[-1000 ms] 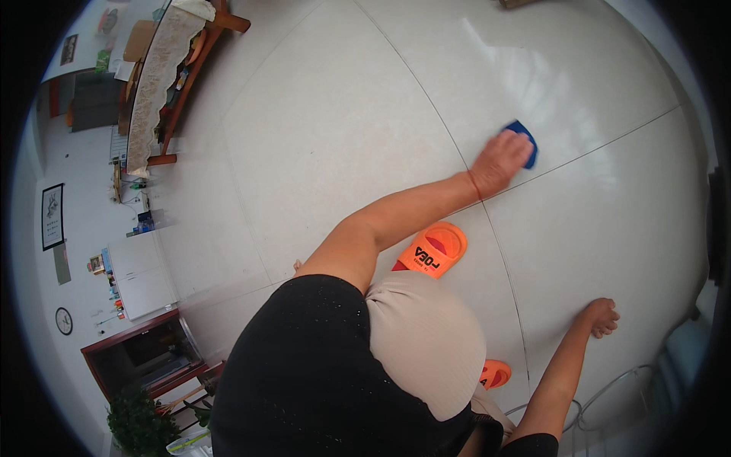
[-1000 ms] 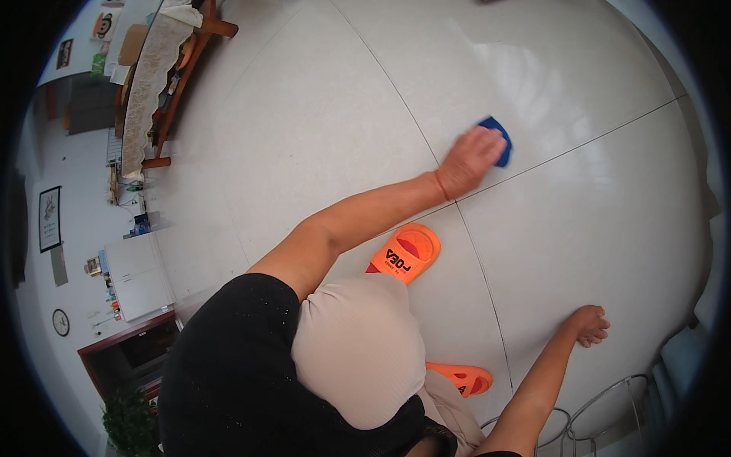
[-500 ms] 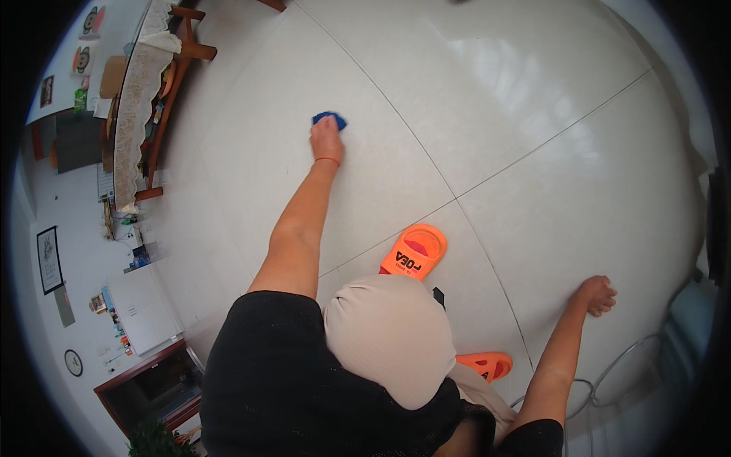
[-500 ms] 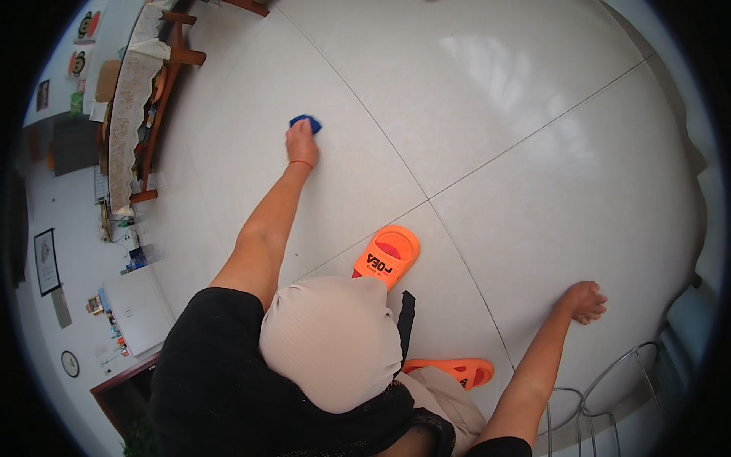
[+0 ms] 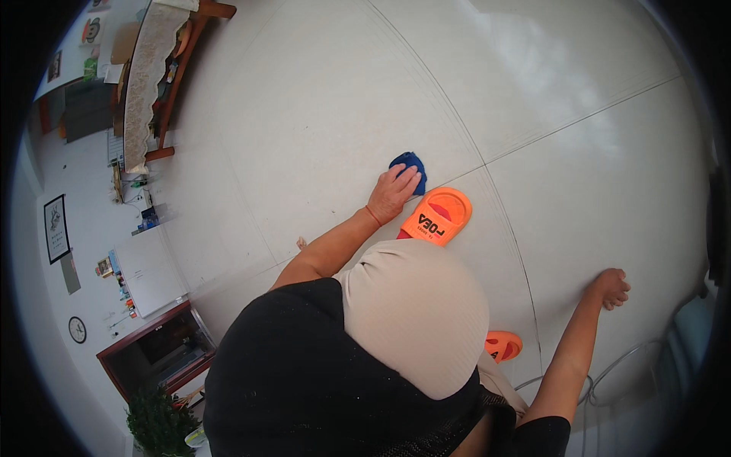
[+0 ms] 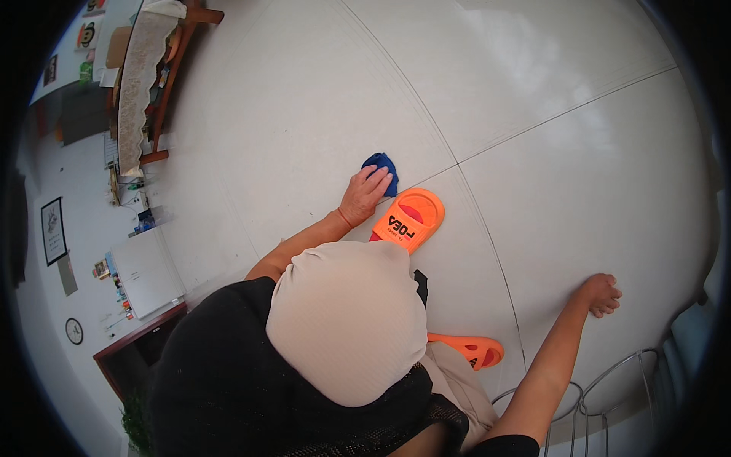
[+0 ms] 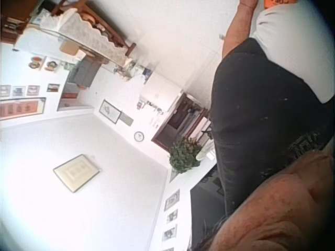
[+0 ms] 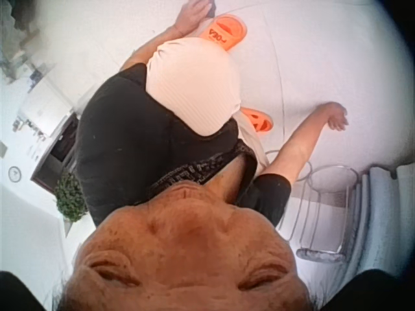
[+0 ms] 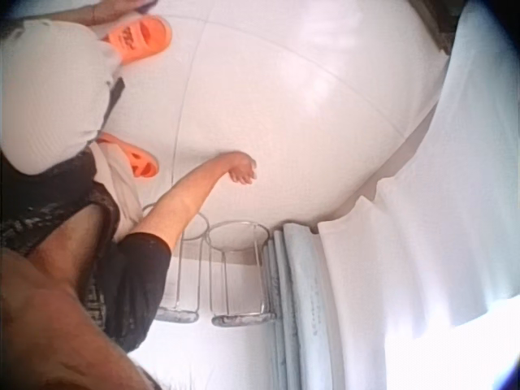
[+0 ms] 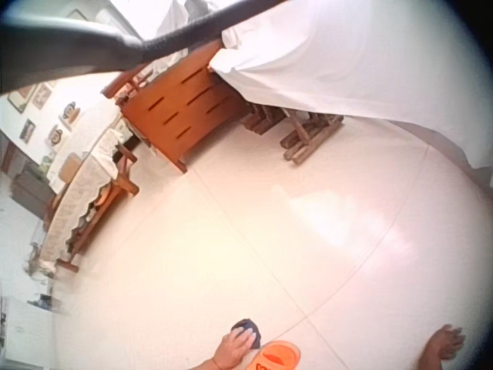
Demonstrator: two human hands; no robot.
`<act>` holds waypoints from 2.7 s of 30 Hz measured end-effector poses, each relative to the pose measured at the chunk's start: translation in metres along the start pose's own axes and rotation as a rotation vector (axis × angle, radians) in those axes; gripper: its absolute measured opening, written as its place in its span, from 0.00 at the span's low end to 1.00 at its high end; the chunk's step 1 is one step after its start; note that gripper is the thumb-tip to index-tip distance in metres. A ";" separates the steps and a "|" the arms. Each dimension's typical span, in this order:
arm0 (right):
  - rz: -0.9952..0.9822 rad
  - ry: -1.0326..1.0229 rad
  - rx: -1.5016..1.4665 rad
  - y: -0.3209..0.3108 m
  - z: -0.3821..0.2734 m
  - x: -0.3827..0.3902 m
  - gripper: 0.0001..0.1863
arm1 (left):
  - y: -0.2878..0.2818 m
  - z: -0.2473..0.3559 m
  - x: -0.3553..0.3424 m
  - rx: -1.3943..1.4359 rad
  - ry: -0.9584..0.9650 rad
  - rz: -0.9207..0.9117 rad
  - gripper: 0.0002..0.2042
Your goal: The person wipes the floor and baseboard area using a blue cloth while moving around furniture and curtains.
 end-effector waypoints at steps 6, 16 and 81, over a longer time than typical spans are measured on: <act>0.015 0.011 -0.015 0.010 -0.013 0.012 0.24 | -0.112 -0.198 0.167 -0.745 -1.007 -0.424 0.16; 0.008 0.026 0.038 0.006 -0.006 0.001 0.24 | -0.021 -0.027 -0.063 -0.027 -0.127 0.203 0.24; -0.444 -0.423 0.049 -0.069 -0.113 -0.226 0.33 | 0.138 -0.109 -0.268 -0.375 -0.381 -0.108 0.30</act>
Point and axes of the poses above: each hand's wrist, its own x-axis away from the middle knuckle, its own y-axis out of the palm, z = x × y, the point moved 6 cm from there along -x, towards the middle knuckle, and after that the axes turned 14 degrees about z, right-handed, at the moved point
